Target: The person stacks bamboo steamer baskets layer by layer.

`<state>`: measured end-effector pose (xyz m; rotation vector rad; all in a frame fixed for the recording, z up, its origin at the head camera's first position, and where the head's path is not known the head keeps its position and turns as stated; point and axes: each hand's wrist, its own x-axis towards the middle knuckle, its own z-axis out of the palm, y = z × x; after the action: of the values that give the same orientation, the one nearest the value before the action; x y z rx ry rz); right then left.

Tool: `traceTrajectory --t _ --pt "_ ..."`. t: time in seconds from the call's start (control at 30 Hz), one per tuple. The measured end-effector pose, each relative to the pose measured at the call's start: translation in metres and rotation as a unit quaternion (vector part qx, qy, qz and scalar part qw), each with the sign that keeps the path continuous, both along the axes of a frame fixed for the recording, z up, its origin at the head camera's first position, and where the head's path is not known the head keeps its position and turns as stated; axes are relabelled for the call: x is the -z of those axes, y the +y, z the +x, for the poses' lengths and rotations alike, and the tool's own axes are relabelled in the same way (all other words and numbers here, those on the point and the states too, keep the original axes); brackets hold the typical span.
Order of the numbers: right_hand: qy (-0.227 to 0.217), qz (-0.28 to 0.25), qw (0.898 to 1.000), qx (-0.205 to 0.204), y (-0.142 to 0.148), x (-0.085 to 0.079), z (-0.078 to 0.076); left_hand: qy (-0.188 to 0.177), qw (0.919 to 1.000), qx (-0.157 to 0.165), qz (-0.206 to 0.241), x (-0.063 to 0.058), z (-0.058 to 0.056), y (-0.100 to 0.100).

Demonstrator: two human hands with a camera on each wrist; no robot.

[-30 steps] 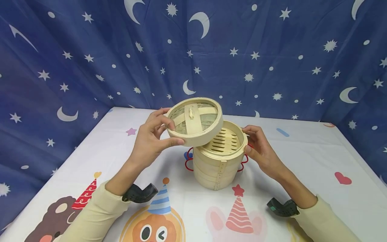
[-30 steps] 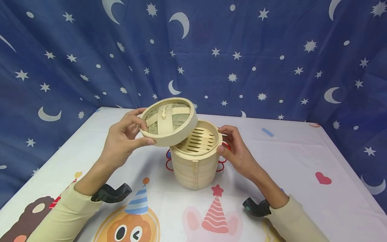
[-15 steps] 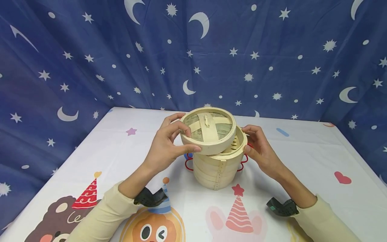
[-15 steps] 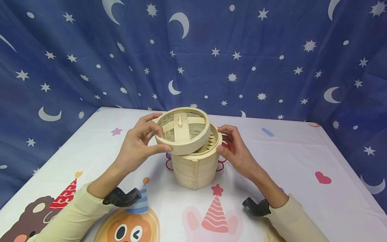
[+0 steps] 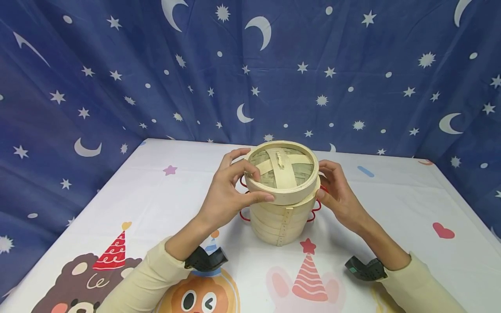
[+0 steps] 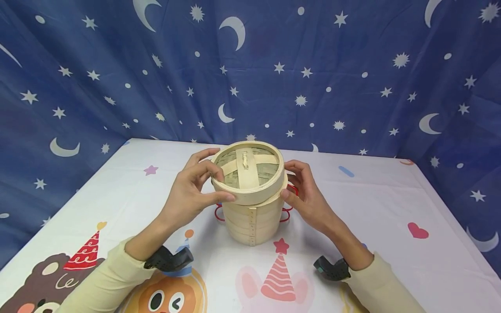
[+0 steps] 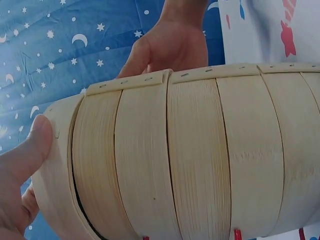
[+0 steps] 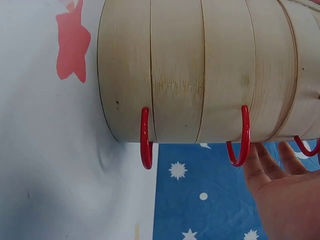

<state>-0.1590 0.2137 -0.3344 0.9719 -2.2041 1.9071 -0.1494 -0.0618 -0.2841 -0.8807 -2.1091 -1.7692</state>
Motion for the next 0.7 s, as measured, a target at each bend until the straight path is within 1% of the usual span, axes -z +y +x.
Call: traceTrajectory --t 0.13,0.2,0.43,0.6,0.7 --pt "0.002 -0.016 1.000 -0.012 -0.0013 -0.0016 0.0004 0.003 1.0000 -0.004 -0.001 -0.0006 0.0006 0.0030" --pt "0.004 -0.025 0.999 -0.020 -0.0018 -0.0029 0.0009 0.008 0.9999 -0.011 -0.010 -0.0009 0.0011 0.0045" --pt "-0.003 -0.041 0.999 -0.031 -0.0036 -0.0057 0.0029 0.044 0.9973 -0.039 -0.045 -0.0019 0.0031 0.0095" --pt "-0.014 -0.041 0.999 -0.023 -0.0051 -0.0073 0.0047 0.041 0.9966 -0.049 -0.052 -0.0007 0.0054 0.0099" --pt "-0.012 -0.035 0.999 -0.016 -0.0052 -0.0080 0.0050 0.046 0.9963 -0.048 -0.054 -0.0001 0.0041 0.0084"
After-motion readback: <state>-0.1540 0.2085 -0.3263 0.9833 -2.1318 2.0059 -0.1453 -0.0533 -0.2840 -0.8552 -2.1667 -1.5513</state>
